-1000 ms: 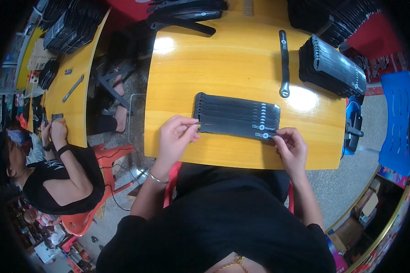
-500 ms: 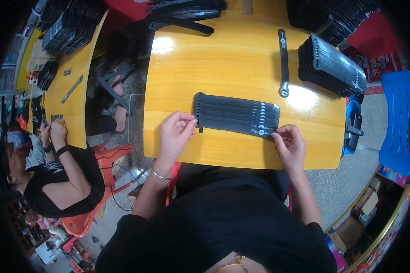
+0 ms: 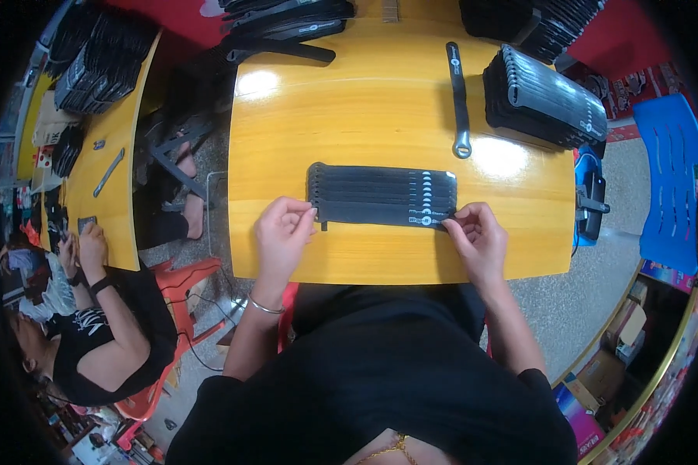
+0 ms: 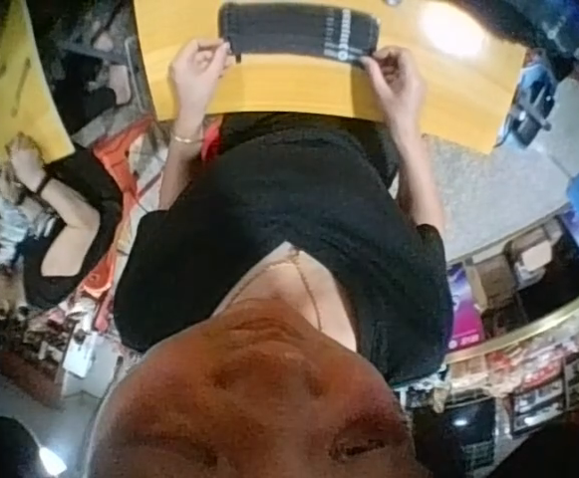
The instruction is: Assembling metal hardware components onto leather straps.
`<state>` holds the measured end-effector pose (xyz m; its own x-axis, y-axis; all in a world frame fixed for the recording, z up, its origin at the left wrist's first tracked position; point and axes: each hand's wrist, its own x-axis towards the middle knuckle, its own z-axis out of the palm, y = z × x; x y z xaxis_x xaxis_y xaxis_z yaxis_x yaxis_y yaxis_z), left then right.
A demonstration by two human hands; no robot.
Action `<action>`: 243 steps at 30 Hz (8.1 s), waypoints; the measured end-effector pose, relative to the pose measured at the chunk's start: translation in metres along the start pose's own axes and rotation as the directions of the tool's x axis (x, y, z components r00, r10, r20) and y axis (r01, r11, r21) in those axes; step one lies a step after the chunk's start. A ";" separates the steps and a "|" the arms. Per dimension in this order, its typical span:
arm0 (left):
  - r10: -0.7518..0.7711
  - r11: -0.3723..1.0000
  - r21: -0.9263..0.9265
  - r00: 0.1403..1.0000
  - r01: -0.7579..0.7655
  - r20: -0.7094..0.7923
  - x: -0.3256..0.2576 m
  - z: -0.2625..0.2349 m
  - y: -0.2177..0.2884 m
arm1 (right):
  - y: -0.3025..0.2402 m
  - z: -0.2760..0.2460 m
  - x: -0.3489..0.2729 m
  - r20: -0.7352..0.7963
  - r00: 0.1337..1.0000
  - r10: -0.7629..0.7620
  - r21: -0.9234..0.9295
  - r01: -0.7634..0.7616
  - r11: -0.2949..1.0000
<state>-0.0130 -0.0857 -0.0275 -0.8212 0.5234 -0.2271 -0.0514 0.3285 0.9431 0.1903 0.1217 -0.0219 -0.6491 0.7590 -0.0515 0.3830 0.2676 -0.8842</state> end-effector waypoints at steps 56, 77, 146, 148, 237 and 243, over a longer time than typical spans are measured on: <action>0.331 0.934 0.112 0.939 -0.340 0.094 -0.028 0.028 0.034 | -0.047 0.027 0.117 0.061 0.987 -0.146 -0.369 0.158 0.916; 0.021 0.942 -0.325 0.947 0.090 0.321 -0.034 -0.010 0.011 | -0.022 -0.018 -0.018 0.222 0.956 0.190 0.374 -0.263 0.889; 0.115 0.987 0.111 0.993 -0.114 -0.006 -0.011 -0.003 0.008 | -0.015 -0.007 0.000 -0.021 0.999 -0.036 -0.260 0.029 0.965; 0.349 0.815 0.503 0.937 -0.288 -0.030 -0.014 -0.005 0.018 | -0.019 -0.007 0.006 -0.041 0.998 -0.050 -0.327 0.034 0.944; 0.390 0.893 -0.352 0.873 -0.281 0.292 0.126 0.216 0.191 | -0.021 -0.229 0.159 -0.341 0.854 -0.392 -0.393 0.249 0.885; 0.322 0.931 -0.279 0.893 -0.237 0.315 0.133 0.218 0.183 | -0.027 -0.228 0.157 -0.263 0.920 -0.292 -0.457 0.148 0.877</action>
<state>-0.0081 0.2154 0.0621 -0.5705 0.8210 0.0243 -0.0114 -0.0374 0.9992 0.2281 0.3684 0.0993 -0.5360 0.7760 0.3324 0.5402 0.6179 -0.5714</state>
